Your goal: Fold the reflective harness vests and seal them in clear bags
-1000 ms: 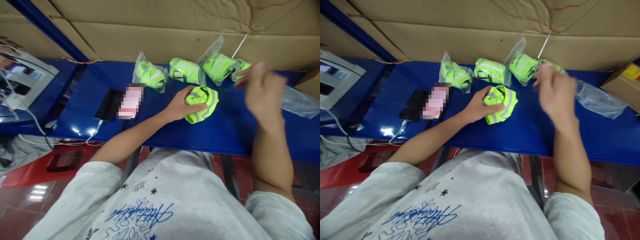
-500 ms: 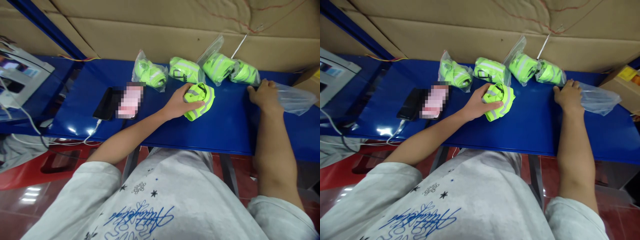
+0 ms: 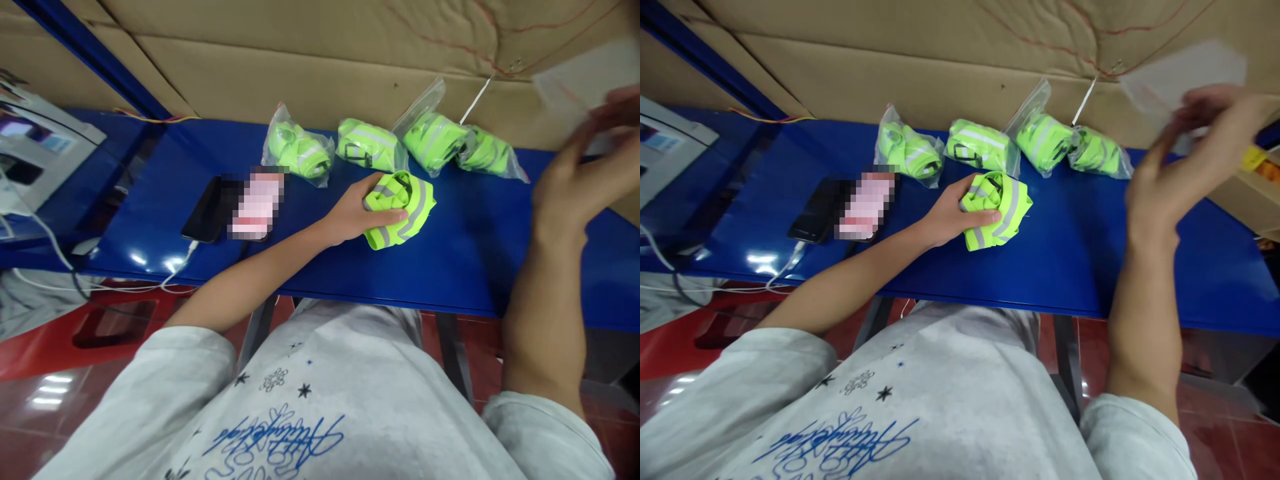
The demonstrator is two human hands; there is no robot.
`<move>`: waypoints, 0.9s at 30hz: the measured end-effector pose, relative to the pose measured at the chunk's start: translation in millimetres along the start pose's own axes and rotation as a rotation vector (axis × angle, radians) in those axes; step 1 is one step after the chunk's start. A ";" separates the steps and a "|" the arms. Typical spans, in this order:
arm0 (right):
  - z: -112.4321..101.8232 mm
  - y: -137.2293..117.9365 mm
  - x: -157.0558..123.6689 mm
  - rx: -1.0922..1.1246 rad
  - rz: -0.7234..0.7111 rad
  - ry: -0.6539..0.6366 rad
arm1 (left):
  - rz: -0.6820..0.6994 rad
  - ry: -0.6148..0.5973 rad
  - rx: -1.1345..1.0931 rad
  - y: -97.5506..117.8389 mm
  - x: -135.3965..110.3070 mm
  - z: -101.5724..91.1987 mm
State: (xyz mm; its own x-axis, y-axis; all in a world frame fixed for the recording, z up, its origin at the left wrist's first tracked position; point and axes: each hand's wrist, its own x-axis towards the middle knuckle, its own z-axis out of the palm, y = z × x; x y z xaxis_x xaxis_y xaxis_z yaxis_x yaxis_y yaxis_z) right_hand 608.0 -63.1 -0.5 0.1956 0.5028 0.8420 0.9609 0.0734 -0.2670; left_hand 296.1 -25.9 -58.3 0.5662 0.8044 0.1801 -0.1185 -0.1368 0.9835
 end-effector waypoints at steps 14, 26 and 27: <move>50.8 -41.5 -57.2 0.226 -0.165 -0.860 | -0.068 0.057 -0.042 -9.2 6.0 -3.9; 48.0 -54.0 -52.2 0.265 -0.170 -0.724 | -0.231 -0.025 -0.082 -15.5 6.1 -5.1; 46.1 -55.4 -52.6 0.291 -0.227 -0.718 | -0.251 -0.017 -0.086 -14.8 5.6 -5.3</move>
State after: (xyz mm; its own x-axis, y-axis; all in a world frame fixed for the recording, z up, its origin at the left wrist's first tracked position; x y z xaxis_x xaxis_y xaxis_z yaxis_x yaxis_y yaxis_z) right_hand 535.4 -53.9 -51.5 -0.2671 0.8721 0.4101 0.8530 0.4119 -0.3205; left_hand 296.7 -16.3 -72.0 0.6003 0.7968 -0.0687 -0.0412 0.1165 0.9923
